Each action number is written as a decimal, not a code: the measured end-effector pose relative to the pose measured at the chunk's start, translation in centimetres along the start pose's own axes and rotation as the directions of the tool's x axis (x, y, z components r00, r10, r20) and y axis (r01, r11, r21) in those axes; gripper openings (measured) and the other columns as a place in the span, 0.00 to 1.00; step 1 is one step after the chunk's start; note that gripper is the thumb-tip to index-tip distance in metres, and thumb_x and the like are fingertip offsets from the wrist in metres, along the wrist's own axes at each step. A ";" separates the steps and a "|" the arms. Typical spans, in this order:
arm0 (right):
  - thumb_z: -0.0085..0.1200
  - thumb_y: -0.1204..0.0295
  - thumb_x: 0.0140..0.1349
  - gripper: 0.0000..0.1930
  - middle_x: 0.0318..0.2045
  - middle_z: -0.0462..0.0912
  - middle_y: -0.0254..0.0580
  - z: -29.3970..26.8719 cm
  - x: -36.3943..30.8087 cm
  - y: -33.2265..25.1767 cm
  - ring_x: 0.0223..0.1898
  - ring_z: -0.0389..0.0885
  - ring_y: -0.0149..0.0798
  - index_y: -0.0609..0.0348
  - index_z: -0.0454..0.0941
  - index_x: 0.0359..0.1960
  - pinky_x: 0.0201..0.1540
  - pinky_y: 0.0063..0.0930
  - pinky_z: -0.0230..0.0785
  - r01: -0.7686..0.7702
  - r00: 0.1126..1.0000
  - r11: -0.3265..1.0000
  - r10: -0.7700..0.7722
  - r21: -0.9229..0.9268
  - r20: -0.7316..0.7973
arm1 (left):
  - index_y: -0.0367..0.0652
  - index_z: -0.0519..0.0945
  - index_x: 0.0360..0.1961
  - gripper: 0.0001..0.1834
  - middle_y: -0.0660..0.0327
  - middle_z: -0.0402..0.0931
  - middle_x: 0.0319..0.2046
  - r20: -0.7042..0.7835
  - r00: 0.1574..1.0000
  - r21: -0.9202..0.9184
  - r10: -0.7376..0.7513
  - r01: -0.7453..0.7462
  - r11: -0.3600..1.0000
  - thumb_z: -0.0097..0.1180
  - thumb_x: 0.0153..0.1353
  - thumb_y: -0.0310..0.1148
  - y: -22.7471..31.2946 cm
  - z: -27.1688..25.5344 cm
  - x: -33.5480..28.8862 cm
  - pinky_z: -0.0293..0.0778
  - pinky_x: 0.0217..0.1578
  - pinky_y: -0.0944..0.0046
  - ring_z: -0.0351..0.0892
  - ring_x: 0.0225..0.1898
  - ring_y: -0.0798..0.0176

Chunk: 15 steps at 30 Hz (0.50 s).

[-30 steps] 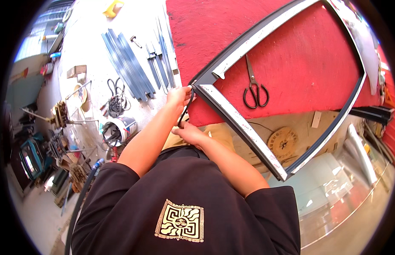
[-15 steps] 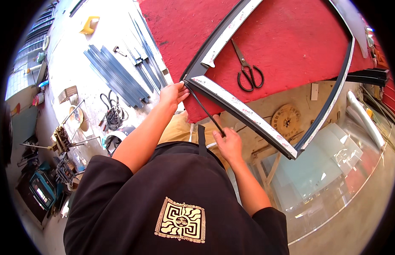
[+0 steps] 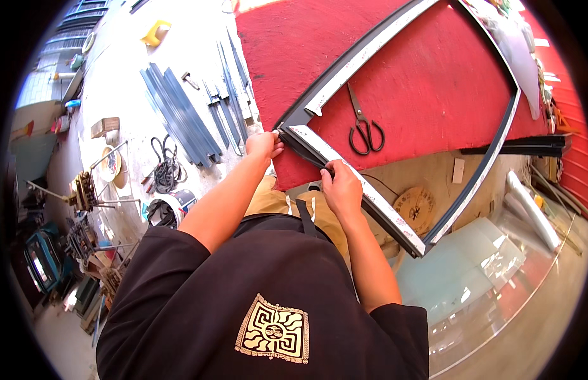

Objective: The person assembles a window frame by pressing a gasket into the metal channel, trimming the gasket with shears, and lifting the completed frame sections.

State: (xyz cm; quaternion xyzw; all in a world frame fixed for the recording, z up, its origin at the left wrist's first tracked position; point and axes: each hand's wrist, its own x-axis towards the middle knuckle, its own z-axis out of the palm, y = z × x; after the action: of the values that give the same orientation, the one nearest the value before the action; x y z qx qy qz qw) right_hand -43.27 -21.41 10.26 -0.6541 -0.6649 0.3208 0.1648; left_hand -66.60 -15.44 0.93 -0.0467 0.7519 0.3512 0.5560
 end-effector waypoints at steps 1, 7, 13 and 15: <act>0.64 0.66 0.68 0.08 0.34 0.87 0.49 0.0 0.3 0.2 0.37 0.87 0.54 0.57 0.84 0.41 0.43 0.45 0.77 0.016 1.000 1.000 -0.016 0.000 0.004 | 0.33 0.82 0.46 0.08 0.55 0.87 0.36 -0.030 0.999 0.000 0.016 -0.016 1.000 0.65 0.71 0.26 0.1 0.3 -0.2 0.88 0.29 0.66 0.90 0.32 0.60; 0.66 0.65 0.66 0.10 0.31 0.88 0.48 -0.2 1.7 0.8 0.35 0.88 0.54 0.58 0.83 0.41 0.42 0.45 0.78 -0.004 0.995 1.000 0.003 0.017 0.097 | 0.34 0.84 0.44 0.06 0.55 0.87 0.38 -0.033 0.999 -0.108 0.029 -0.033 0.994 0.66 0.71 0.26 -1.8 0.9 -1.1 0.87 0.28 0.68 0.90 0.32 0.61; 0.66 0.65 0.65 0.11 0.28 0.89 0.44 -0.2 3.3 2.5 0.31 0.89 0.44 0.59 0.84 0.41 0.40 0.39 0.79 -0.123 0.971 0.967 0.072 0.223 0.226 | 0.36 0.84 0.44 0.07 0.56 0.88 0.39 -0.105 0.993 -0.120 0.055 -0.067 0.991 0.67 0.71 0.28 -1.8 1.6 -1.3 0.88 0.30 0.66 0.90 0.33 0.61; 0.67 0.66 0.64 0.11 0.27 0.88 0.42 -0.3 3.6 2.8 0.30 0.88 0.41 0.59 0.84 0.41 0.38 0.37 0.79 -0.133 0.959 0.952 0.054 0.276 0.278 | 0.33 0.84 0.43 0.07 0.54 0.88 0.39 -0.120 0.991 -0.155 0.062 -0.081 0.985 0.68 0.70 0.27 -2.0 1.6 -1.3 0.86 0.28 0.67 0.90 0.32 0.61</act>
State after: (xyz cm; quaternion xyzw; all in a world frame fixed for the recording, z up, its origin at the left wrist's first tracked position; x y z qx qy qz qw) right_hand -41.22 -17.99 7.97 -0.6043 -0.5943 0.5082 0.1528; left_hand -63.94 -16.43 0.85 -0.0842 0.7534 0.4267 0.4932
